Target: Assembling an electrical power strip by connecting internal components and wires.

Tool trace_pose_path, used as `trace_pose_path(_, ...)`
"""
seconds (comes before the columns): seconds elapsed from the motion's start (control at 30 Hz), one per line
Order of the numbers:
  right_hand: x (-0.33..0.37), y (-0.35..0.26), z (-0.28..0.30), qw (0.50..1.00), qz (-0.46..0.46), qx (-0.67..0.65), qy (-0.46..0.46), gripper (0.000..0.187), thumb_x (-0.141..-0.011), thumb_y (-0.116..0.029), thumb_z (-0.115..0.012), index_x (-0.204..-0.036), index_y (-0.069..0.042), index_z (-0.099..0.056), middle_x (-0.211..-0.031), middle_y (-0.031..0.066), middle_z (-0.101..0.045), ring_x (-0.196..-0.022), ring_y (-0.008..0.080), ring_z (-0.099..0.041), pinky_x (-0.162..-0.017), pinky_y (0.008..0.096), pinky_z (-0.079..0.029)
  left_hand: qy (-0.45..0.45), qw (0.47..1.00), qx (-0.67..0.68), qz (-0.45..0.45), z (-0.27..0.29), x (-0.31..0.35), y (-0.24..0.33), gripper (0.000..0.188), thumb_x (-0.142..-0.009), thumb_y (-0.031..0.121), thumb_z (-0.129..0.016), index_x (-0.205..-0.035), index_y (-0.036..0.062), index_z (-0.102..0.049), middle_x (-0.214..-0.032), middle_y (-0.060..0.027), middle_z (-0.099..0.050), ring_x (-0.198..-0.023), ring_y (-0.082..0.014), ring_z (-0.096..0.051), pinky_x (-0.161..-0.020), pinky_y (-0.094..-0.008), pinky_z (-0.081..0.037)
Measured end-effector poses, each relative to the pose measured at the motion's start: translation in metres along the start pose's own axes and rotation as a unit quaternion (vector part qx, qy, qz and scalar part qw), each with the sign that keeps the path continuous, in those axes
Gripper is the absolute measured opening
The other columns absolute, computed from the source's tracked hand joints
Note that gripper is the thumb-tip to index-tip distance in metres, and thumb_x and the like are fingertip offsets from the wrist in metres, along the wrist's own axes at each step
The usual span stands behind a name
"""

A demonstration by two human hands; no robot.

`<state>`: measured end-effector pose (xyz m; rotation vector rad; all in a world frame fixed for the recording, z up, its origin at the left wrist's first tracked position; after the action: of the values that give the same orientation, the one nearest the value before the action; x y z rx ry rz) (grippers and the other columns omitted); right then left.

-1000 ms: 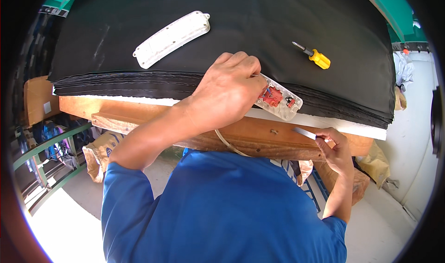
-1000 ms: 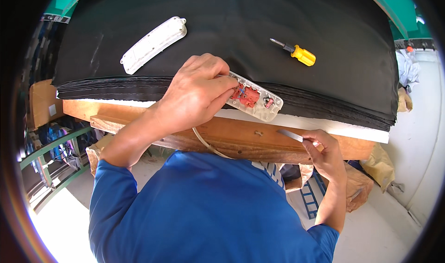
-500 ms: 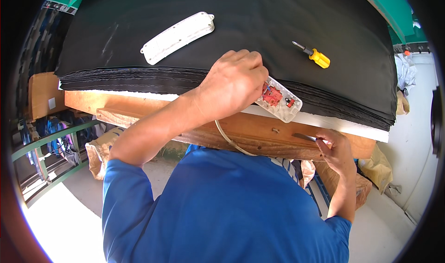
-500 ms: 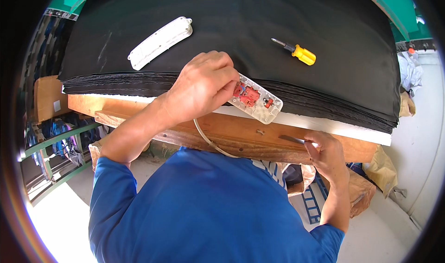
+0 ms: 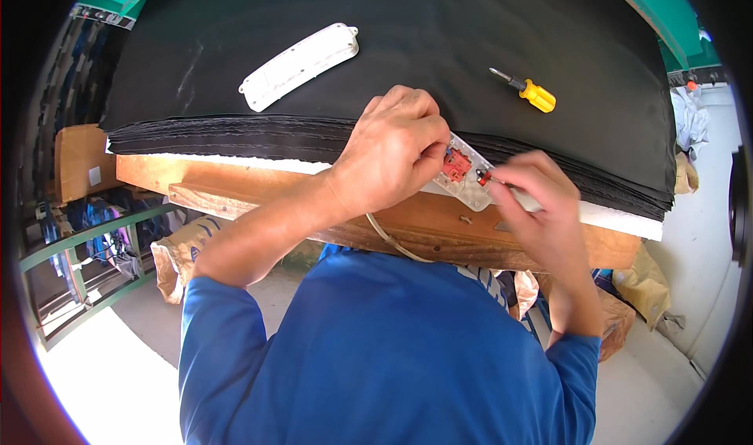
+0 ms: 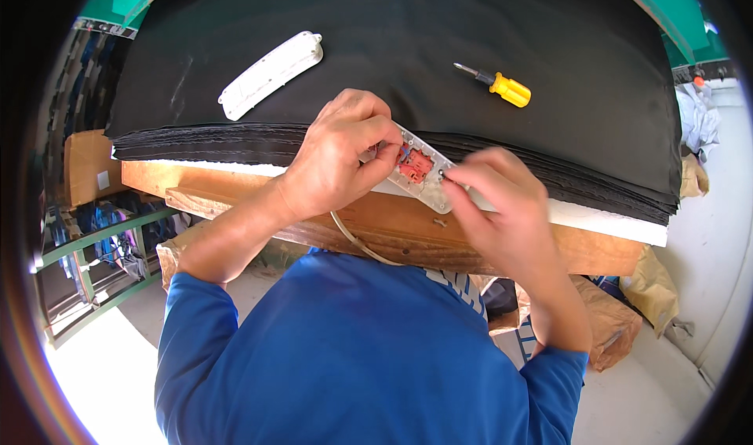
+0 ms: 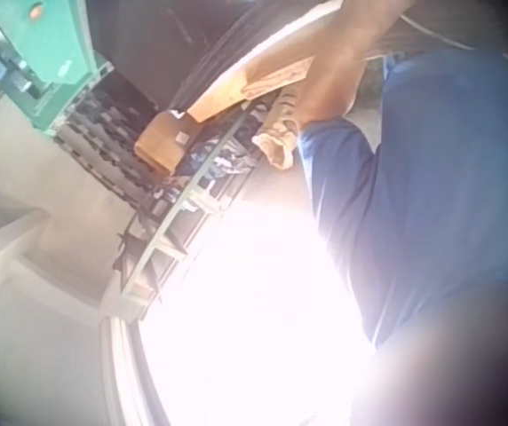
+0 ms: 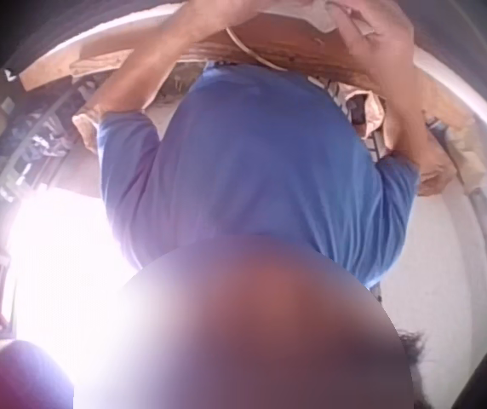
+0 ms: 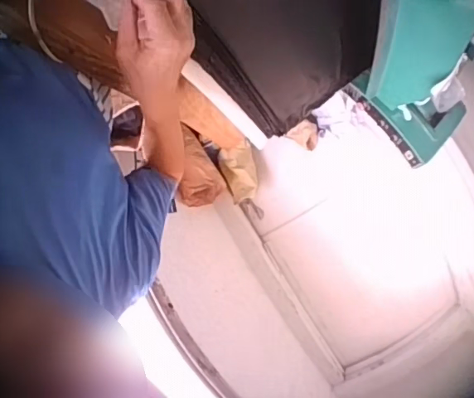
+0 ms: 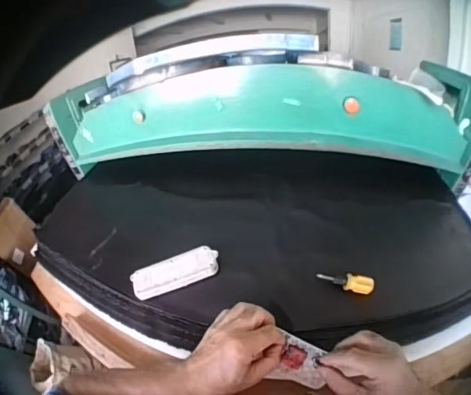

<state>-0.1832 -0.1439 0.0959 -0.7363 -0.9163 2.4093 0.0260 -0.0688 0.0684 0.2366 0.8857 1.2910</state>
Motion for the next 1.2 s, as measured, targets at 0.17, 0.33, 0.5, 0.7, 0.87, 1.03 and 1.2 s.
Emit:
trace_pose_path(0.17, -0.023, 0.006, -0.043, 1.0, 0.021, 0.017, -0.004, 0.015, -0.08, -0.001, -0.079, -0.093, -0.004, -0.072, -0.088, 0.0089, -0.067, -0.076, 0.0256, -0.068, -0.063, 0.0363, -0.055, -0.003, 1.0, 0.026, 0.007, 0.002, 0.003, 0.004, 0.011, -0.081, -0.004, -0.072, -0.088, 0.003, -0.067, -0.099, -0.0102, -0.062, -0.093, -0.0281, -0.062, -0.083, -0.0377, -0.05)
trace_pose_path(0.33, -0.028, 0.007, -0.045, 0.999, -0.018, 0.023, -0.013, 0.011, -0.08, -0.002, -0.076, -0.09, -0.004, -0.072, -0.086, 0.0098, -0.066, -0.071, 0.0273, -0.068, -0.061, 0.0372, -0.054, 0.025, 0.972, 0.207, 0.113, 0.011, 0.014, -0.014, 0.008, -0.087, -0.005, -0.067, -0.093, -0.0005, -0.065, -0.106, -0.0125, -0.064, -0.099, -0.0239, -0.063, -0.084, -0.0347, -0.052)
trace_pose_path(0.5, -0.038, 0.007, -0.048, 0.998, -0.051, 0.006, -0.042, 0.005, -0.08, -0.003, -0.075, -0.084, -0.003, -0.072, -0.08, 0.0104, -0.065, -0.065, 0.0286, -0.067, -0.058, 0.0376, -0.054, 0.034, 0.962, 0.242, 0.121, 0.012, 0.02, -0.022, 0.01, -0.085, -0.006, -0.069, -0.093, -0.0002, -0.066, -0.107, -0.0129, -0.065, -0.096, -0.0262, -0.063, -0.077, -0.0351, -0.054)
trace_pose_path(0.7, -0.05, 0.007, -0.048, 0.993, -0.07, 0.013, -0.091, 0.005, -0.082, -0.003, -0.074, -0.082, -0.002, -0.069, -0.079, 0.0119, -0.065, -0.065, 0.0281, -0.066, -0.057, 0.0376, -0.052, 0.007, 0.976, 0.203, 0.076, 0.012, 0.023, -0.022, 0.021, -0.081, -0.01, -0.071, -0.1, 0.0005, -0.071, -0.117, -0.013, -0.067, -0.113, -0.0283, -0.064, -0.092, -0.0359, -0.053)
trace_pose_path(0.87, -0.05, 0.013, -0.043, 0.982, -0.134, -0.061, -0.12, 0.003, -0.088, 0.001, -0.07, -0.089, 0.001, -0.067, -0.084, 0.0133, -0.065, -0.068, 0.0256, -0.066, -0.06, 0.0359, -0.052, 0.059, 0.99, 0.125, 0.002, 0.008, 0.019, -0.016, 0.015, -0.079, -0.005, -0.072, -0.093, 0.0, -0.07, -0.105, -0.0145, -0.066, -0.106, -0.0358, -0.065, -0.087, -0.0429, -0.055)
trace_pose_path(1.03, -0.05, 0.012, -0.037, 0.981, -0.116, -0.047, -0.149, 0.004, -0.092, 0.001, -0.067, -0.096, 0.002, -0.066, -0.092, 0.014, -0.065, -0.077, 0.0266, -0.067, -0.066, 0.036, -0.053, 0.055, 0.995, 0.087, -0.007, 0.007, 0.016, -0.013, 0.018, -0.08, -0.005, -0.074, -0.096, 0.0, -0.071, -0.104, -0.0139, -0.065, -0.104, -0.0349, -0.065, -0.088, -0.0435, -0.055)
trace_pose_path(1.2, -0.047, 0.003, -0.033, 0.989, -0.054, -0.018, -0.133, 0.011, -0.09, 0.004, -0.068, -0.099, 0.001, -0.064, -0.099, 0.0128, -0.065, -0.085, 0.0297, -0.067, -0.074, 0.0384, -0.055, 0.019, 0.999, 0.012, -0.041, 0.007, 0.008, -0.005, 0.021, -0.077, -0.002, -0.077, -0.097, 0.0003, -0.072, -0.102, -0.0127, -0.064, -0.1, -0.0329, -0.065, -0.084, -0.0431, -0.055)
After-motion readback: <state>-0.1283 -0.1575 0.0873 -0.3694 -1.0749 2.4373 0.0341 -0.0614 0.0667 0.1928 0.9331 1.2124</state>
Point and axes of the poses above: each hand's wrist, its own x-axis away from the middle knuckle, its own z-axis out of the back of the hand, y = z × x, the point moved 3 cm from there along -x, towards the middle knuckle
